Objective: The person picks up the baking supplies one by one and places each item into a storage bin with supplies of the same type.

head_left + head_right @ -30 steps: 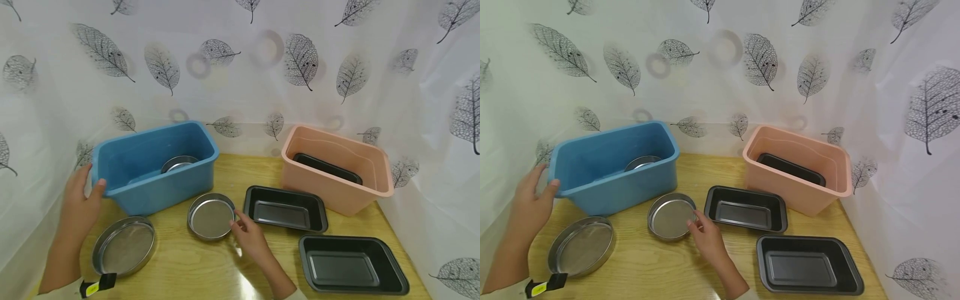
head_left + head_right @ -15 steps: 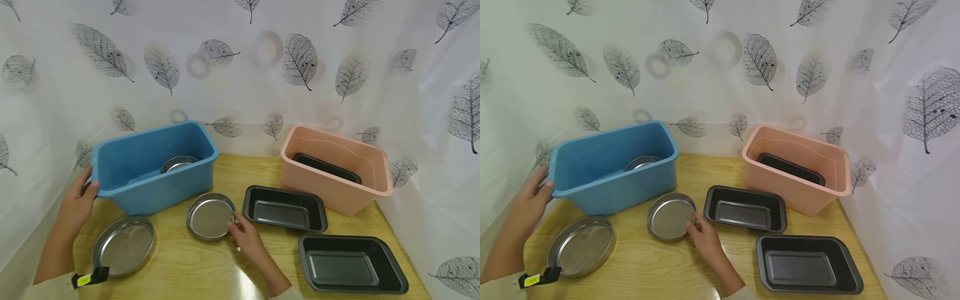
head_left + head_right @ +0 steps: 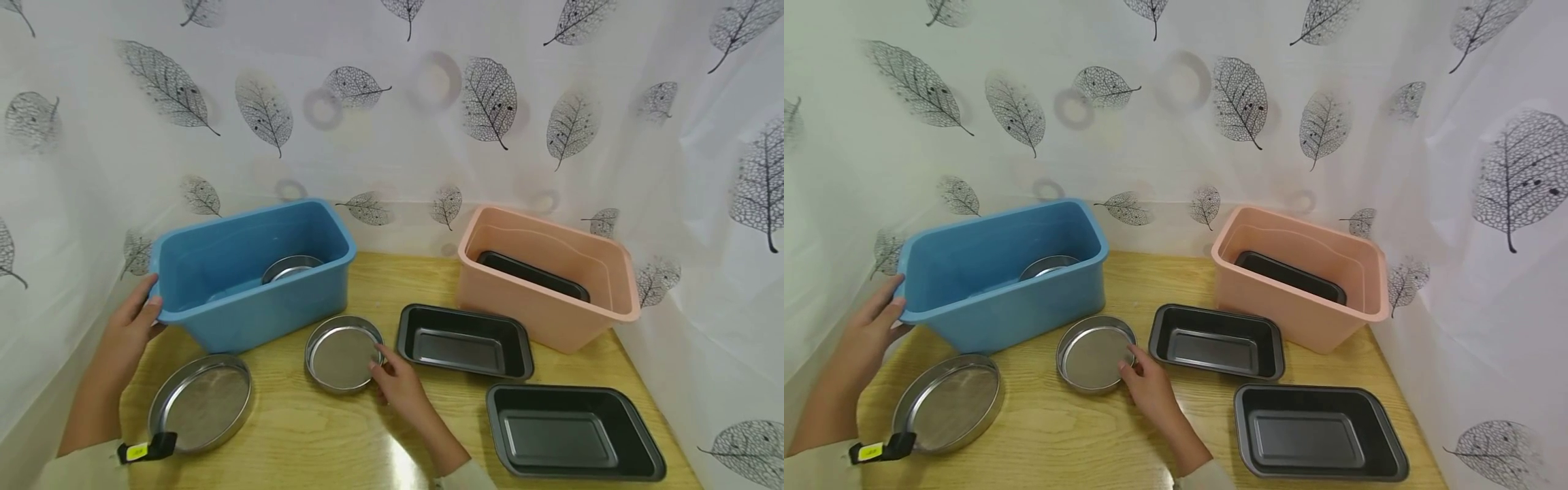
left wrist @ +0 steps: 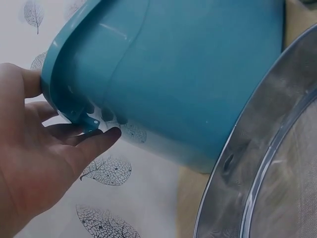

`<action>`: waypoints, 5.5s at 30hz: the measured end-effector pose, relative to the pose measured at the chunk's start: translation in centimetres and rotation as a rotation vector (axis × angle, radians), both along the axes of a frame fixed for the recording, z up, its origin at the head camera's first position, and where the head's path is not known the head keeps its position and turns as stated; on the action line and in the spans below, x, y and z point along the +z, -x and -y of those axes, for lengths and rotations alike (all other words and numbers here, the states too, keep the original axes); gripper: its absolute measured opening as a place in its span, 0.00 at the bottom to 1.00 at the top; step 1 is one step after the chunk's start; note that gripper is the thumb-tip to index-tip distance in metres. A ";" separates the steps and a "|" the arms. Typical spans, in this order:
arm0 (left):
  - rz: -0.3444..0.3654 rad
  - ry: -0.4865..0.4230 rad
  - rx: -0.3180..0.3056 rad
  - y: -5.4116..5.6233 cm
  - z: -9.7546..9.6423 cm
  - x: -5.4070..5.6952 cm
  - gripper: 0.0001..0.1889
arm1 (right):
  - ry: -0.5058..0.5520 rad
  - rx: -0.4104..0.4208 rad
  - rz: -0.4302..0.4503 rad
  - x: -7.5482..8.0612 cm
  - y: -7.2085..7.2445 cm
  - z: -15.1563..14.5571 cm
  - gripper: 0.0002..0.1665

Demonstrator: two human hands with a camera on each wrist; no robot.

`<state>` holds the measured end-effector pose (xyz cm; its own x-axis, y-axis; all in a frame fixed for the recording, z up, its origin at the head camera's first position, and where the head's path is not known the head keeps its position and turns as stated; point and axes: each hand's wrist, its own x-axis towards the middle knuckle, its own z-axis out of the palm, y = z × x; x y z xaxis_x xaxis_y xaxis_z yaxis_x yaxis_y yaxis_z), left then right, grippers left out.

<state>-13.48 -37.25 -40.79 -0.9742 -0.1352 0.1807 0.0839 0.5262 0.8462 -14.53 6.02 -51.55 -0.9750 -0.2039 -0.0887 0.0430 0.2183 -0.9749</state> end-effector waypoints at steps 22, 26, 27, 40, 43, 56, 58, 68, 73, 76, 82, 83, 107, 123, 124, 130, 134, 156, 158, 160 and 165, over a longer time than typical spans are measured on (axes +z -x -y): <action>-0.020 -0.031 -0.034 0.3 0.5 -0.2 0.31 | -0.039 -0.005 -0.057 -0.2 0.1 1.1 0.35; -0.033 -0.045 -0.039 0.2 0.5 -0.3 0.31 | -0.028 -0.018 -0.070 -0.2 0.0 1.2 0.36; -0.038 -0.050 -0.042 0.2 0.5 -0.4 0.31 | -0.023 -0.023 -0.076 -0.1 0.0 1.2 0.36; -0.031 -0.038 -0.017 0.3 0.4 -0.6 0.30 | -0.058 -0.047 -0.118 0.0 0.0 1.1 0.32; -0.012 -0.022 -0.005 0.2 0.3 -0.5 0.30 | -0.067 -0.079 -0.159 0.1 -0.2 1.3 0.30; -0.029 -0.046 -0.019 0.1 0.2 -0.6 0.30 | 0.009 -0.188 -0.209 1.1 -1.0 1.8 0.24; -0.032 -0.051 -0.023 0.1 0.2 -0.6 0.30 | 0.046 -0.207 -0.190 1.2 -1.0 1.9 0.24; -0.015 -0.042 -0.025 0.1 0.0 -0.6 0.30 | 0.186 -0.239 -0.083 1.8 -1.4 2.6 0.20; -0.008 -0.045 -0.026 0.3 0.1 -0.7 0.30 | 0.224 -0.215 -0.039 1.9 -1.6 2.8 0.20; -0.006 -0.045 -0.025 0.3 0.2 -0.8 0.30 | 0.229 -0.197 -0.013 1.9 -1.6 2.8 0.20; -0.018 -0.052 -0.032 0.2 0.1 -0.8 0.30 | 0.224 -0.170 0.006 1.9 -1.5 2.7 0.18; -0.020 -0.053 -0.034 0.2 0.1 -0.8 0.30 | 0.222 -0.168 0.004 1.9 -1.5 2.7 0.18; -0.030 -0.066 -0.045 -0.1 -0.1 -0.8 0.30 | 0.350 -0.124 0.103 3.3 -1.3 1.5 0.21; -0.013 -0.059 -0.027 0.1 0.2 -0.9 0.30 | 0.405 -0.132 0.026 8.1 0.2 0.6 0.21; -0.014 -0.058 -0.028 0.1 0.2 -0.9 0.30 | 0.411 -0.131 0.022 8.5 0.3 0.5 0.20; -0.031 -0.081 -0.035 -0.2 0.0 -0.8 0.30 | 0.478 -0.136 0.021 10.0 1.4 0.3 0.21; -0.036 -0.094 -0.038 -0.2 -0.1 -0.9 0.30 | 0.517 -0.150 0.047 10.4 2.0 0.3 0.22; -0.026 -0.083 -0.033 -0.2 0.0 -0.9 0.30 | 0.459 -0.113 0.032 14.6 4.6 0.7 0.21; -0.022 -0.076 -0.029 -0.2 0.1 -0.9 0.30 | 0.444 -0.098 0.029 15.2 5.1 0.7 0.21; -0.022 -0.076 -0.028 -0.1 0.1 -0.9 0.30 | 0.436 -0.084 0.028 15.8 5.7 0.8 0.21; -0.022 -0.074 -0.035 -0.1 0.2 -0.9 0.30 | 0.409 -0.043 0.011 16.8 7.0 1.2 0.20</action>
